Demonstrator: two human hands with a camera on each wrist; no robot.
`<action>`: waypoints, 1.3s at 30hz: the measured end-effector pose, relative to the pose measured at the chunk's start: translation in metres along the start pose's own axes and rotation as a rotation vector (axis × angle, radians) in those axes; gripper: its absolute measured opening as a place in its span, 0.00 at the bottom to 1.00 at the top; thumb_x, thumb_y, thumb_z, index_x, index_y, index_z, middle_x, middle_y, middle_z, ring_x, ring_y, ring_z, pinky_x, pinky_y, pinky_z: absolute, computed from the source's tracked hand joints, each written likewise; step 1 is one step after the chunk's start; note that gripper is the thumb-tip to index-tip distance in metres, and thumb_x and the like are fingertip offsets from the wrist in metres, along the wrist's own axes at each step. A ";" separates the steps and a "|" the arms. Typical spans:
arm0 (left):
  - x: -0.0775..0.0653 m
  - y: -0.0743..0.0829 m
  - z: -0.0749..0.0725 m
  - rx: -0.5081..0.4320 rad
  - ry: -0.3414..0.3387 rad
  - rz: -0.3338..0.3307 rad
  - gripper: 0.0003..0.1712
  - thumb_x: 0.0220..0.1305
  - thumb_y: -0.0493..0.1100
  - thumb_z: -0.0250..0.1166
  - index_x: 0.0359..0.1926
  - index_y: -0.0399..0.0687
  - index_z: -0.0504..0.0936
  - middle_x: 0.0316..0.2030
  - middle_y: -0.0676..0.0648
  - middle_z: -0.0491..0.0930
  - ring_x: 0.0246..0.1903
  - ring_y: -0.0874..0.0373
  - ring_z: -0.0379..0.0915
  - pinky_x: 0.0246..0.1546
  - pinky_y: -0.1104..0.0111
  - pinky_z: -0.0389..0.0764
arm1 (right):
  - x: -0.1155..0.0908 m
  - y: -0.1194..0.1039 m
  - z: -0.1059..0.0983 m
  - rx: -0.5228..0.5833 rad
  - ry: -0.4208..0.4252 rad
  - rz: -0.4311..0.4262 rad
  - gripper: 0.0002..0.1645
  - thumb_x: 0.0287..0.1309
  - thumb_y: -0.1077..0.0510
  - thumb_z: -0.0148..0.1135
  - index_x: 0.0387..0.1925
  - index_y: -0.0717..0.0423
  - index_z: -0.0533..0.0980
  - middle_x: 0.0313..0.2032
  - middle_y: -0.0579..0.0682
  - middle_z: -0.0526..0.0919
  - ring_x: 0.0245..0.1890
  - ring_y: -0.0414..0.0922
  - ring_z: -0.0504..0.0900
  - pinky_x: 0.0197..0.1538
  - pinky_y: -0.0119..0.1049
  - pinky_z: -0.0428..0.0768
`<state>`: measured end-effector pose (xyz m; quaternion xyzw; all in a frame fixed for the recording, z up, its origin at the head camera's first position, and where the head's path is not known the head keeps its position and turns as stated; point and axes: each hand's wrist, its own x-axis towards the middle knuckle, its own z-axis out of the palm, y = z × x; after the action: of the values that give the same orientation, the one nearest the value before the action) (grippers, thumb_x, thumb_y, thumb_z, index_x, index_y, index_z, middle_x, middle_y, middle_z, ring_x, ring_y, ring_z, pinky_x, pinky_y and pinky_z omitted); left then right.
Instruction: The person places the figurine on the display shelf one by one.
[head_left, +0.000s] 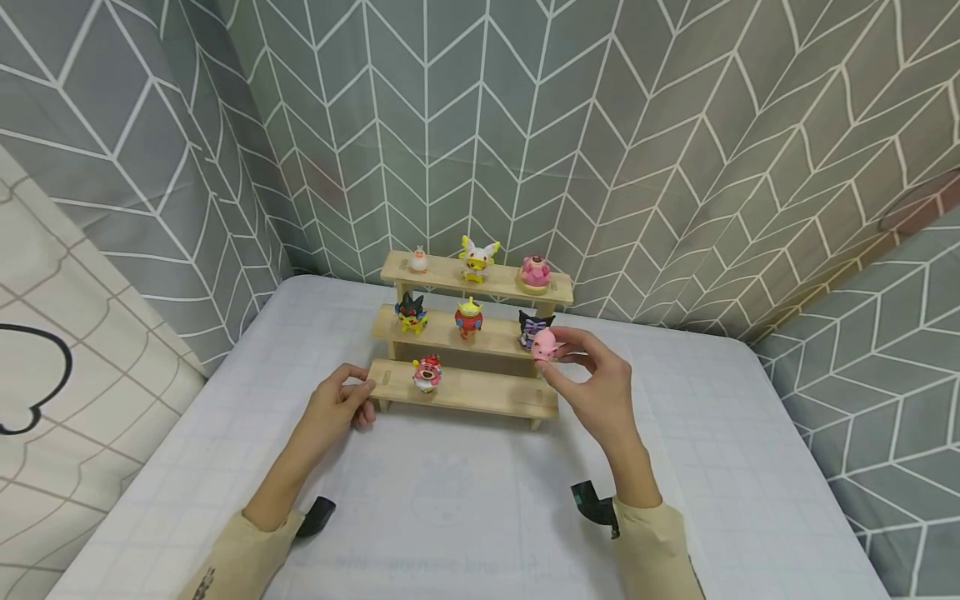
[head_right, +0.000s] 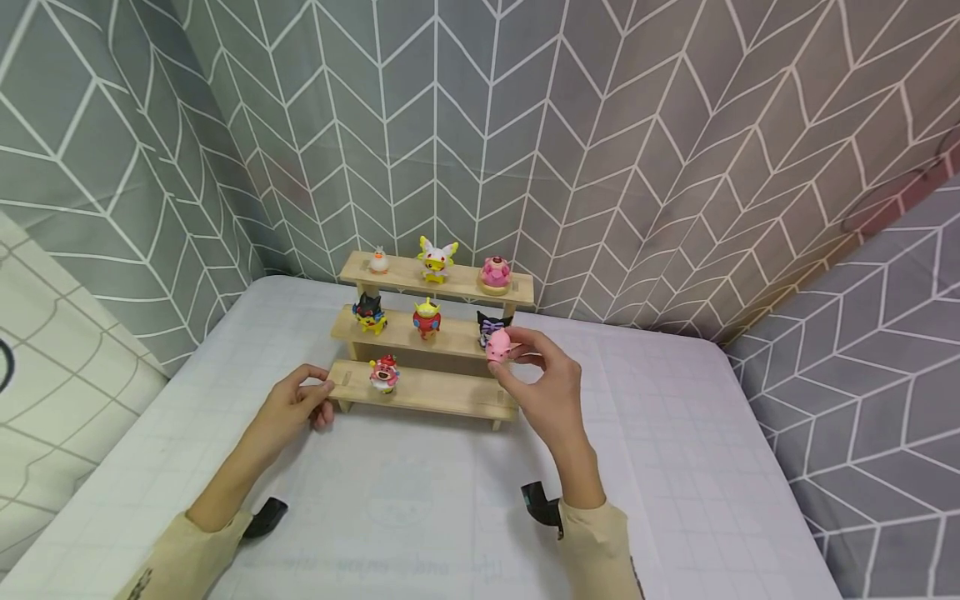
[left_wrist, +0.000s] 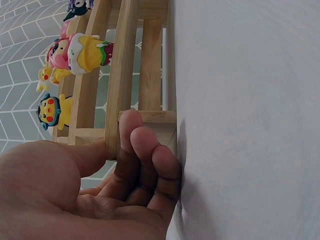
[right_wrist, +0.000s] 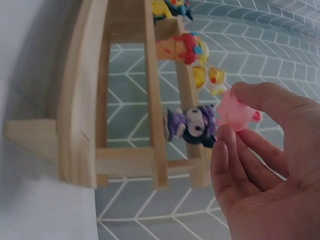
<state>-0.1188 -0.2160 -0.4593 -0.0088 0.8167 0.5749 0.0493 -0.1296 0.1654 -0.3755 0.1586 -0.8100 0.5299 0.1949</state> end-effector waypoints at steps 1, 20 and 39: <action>0.000 0.000 0.000 0.002 -0.001 0.002 0.15 0.83 0.42 0.56 0.60 0.35 0.70 0.23 0.45 0.82 0.23 0.58 0.77 0.27 0.69 0.82 | -0.001 0.000 0.002 0.010 -0.011 -0.002 0.27 0.55 0.64 0.81 0.57 0.52 0.84 0.52 0.48 0.88 0.44 0.49 0.85 0.55 0.33 0.84; -0.001 0.001 -0.001 -0.002 -0.006 0.016 0.16 0.83 0.42 0.56 0.60 0.35 0.69 0.23 0.45 0.82 0.23 0.57 0.77 0.27 0.69 0.82 | -0.006 0.007 0.026 0.057 -0.082 0.033 0.27 0.53 0.62 0.83 0.55 0.49 0.85 0.44 0.48 0.89 0.42 0.52 0.86 0.52 0.43 0.86; -0.003 0.003 0.000 -0.008 0.001 0.038 0.16 0.83 0.42 0.56 0.59 0.33 0.69 0.23 0.45 0.82 0.23 0.56 0.76 0.26 0.68 0.81 | -0.014 0.032 0.045 -0.006 -0.180 0.059 0.29 0.49 0.62 0.85 0.54 0.48 0.85 0.39 0.49 0.89 0.42 0.49 0.87 0.53 0.52 0.84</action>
<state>-0.1161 -0.2149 -0.4563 0.0062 0.8145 0.5789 0.0381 -0.1389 0.1370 -0.4245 0.1813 -0.8300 0.5167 0.1061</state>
